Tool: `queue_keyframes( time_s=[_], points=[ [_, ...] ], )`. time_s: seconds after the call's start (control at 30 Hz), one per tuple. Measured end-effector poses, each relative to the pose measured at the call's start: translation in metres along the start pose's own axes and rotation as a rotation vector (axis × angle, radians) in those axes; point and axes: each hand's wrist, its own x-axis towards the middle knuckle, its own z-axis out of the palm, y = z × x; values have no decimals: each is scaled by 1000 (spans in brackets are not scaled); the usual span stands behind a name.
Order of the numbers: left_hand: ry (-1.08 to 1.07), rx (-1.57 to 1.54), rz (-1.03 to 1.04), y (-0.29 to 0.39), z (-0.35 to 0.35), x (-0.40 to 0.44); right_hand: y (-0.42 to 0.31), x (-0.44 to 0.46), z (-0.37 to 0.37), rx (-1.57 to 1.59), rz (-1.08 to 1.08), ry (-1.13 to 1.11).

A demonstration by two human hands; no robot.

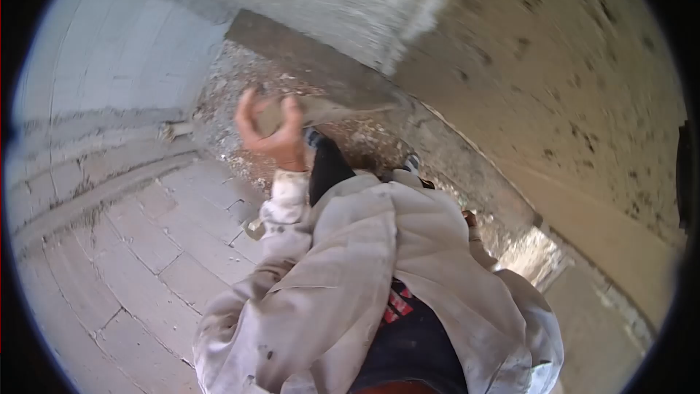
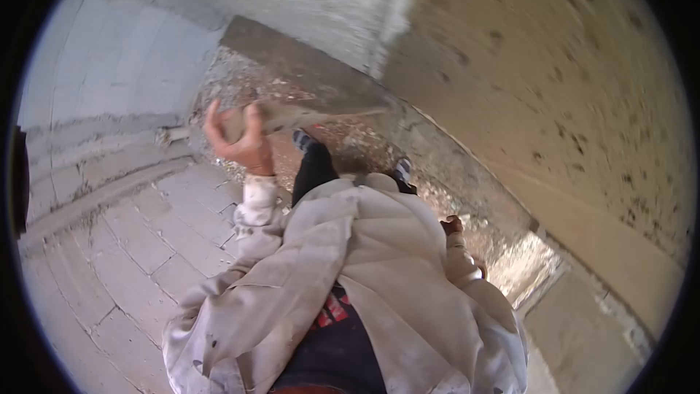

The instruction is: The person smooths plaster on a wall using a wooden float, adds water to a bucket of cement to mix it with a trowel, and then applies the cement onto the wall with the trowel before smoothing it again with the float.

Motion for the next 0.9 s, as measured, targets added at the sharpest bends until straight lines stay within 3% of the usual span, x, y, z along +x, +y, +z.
queue_keyframes(
  time_s=[0.07,0.1,0.13,0.2,0.23,0.3,0.33,0.43,0.5,0.73,0.87,0.9],
  points=[
    [-16,116,58,27,32,-26,-36,34,-68,103,-167,-2],
    [-32,97,22,-44,-17,49,-120,-19,-122,-12,-256,90],
    [1,-31,-39,-56,15,22,-226,-87,-190,-133,-333,194],
    [92,-262,-107,-77,74,-22,-242,-72,-298,84,-177,337],
    [148,-378,-156,-87,68,6,-273,-71,-295,266,-115,326],
    [238,-597,-263,-95,43,59,-330,-82,-280,114,-148,312],
    [265,-577,-211,-105,27,89,-351,-88,-267,47,-157,293],
    [318,-674,-177,-129,-24,170,-294,-26,-245,-170,-500,265],
    [332,-630,-218,-144,-49,204,-280,-7,-229,-288,-564,252],
    [497,-366,-184,-190,-63,278,-232,89,-150,-479,-202,227],
    [529,-161,-73,-234,-79,331,-230,169,-102,-470,-235,306],
    [521,-180,-43,-237,-77,346,-293,145,-110,-386,-289,330]
  ],
)
